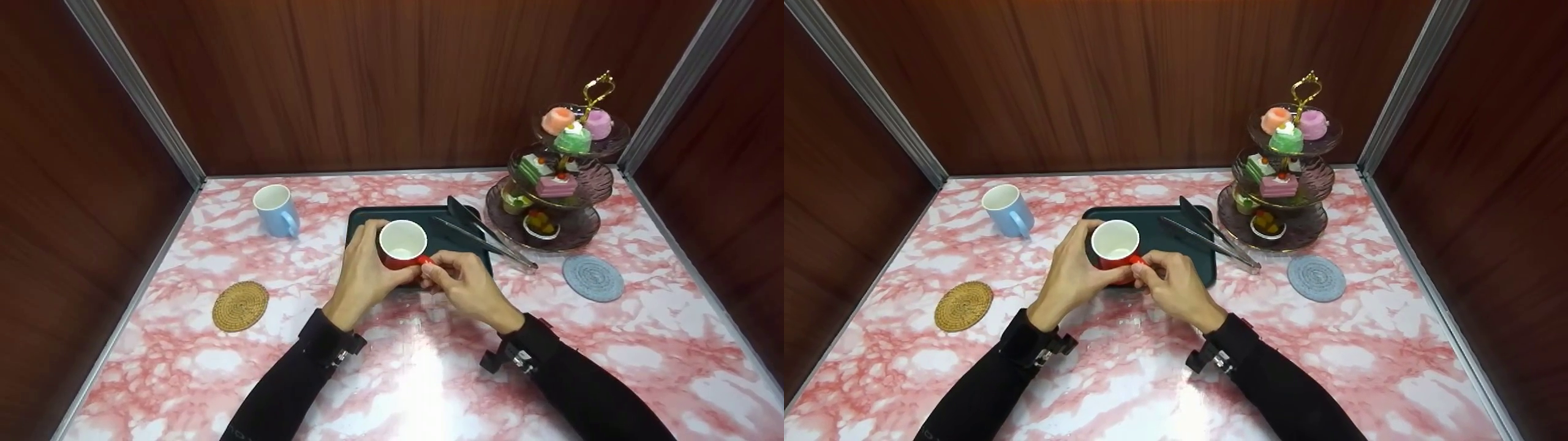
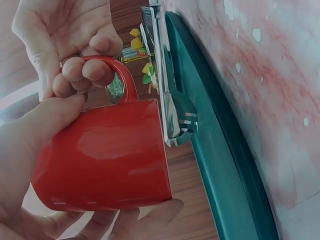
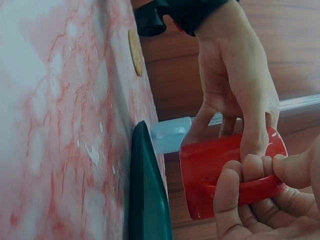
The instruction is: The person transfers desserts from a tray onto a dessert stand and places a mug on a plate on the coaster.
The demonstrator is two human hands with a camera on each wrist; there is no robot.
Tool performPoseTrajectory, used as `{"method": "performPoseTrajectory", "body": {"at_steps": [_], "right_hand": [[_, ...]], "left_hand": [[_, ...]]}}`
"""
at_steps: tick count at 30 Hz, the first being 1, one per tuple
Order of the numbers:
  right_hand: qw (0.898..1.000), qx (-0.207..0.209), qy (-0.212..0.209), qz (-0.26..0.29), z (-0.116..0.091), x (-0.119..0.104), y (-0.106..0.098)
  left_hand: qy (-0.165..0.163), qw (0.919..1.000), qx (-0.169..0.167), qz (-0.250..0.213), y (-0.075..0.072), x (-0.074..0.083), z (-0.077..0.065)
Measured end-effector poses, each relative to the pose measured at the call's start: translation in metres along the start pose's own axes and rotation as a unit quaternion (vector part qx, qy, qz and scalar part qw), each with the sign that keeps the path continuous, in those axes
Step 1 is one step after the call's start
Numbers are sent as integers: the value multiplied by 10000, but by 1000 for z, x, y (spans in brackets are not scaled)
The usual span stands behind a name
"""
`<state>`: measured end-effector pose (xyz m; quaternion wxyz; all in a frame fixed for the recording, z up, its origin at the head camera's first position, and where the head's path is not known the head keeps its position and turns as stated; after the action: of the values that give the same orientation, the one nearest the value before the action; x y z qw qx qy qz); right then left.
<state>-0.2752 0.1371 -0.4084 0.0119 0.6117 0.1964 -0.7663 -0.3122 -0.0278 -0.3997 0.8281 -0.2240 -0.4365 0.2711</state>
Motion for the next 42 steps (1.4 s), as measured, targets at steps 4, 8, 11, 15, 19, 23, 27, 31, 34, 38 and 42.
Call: {"method": "performPoseTrajectory", "body": {"at_steps": [4,8,11,15,19,23,27,31,34,38,42], "right_hand": [[10000,70,-30,-46,-2,0,-7],[9998,106,-22,-163,-5,2,-13],[9997,114,21,-199,-7,3,-18],[9997,134,49,-207,-11,5,-26],[9995,164,45,-252,-14,5,-34],[9994,186,38,-293,-18,7,-40],[9990,265,28,-359,-21,16,-49],[9986,389,88,-340,-23,26,-58],[9982,457,94,-387,-27,20,-63],[9973,485,-25,-542,-33,12,-70],[9967,544,-106,-592,-37,15,-79]], "left_hand": [[92,9999,-64,-2,1,3,-1],[196,9996,-156,-101,4,5,-1],[247,9993,-207,-180,7,6,-2],[335,9988,-228,-256,13,10,-2],[458,9982,-240,-315,18,15,-1],[459,9980,-325,-272,23,19,-1],[467,9979,-434,-147,26,20,-1],[490,9971,-545,-180,29,16,-1],[517,9964,-634,-222,30,13,-2],[565,9958,-717,-114,28,8,-4],[515,9957,-765,-14,24,1,-5]]}}
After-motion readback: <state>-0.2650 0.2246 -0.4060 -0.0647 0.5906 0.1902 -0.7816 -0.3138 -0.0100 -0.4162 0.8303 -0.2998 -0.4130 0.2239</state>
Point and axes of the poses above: each hand's wrist, its own z-axis towards the middle knuckle, its own y-axis out of the palm, x = y × z, the point moved 7 cm from there along z, towards the middle knuckle, and after that the axes turned 3 degrees about y, right-handed, at the moved point
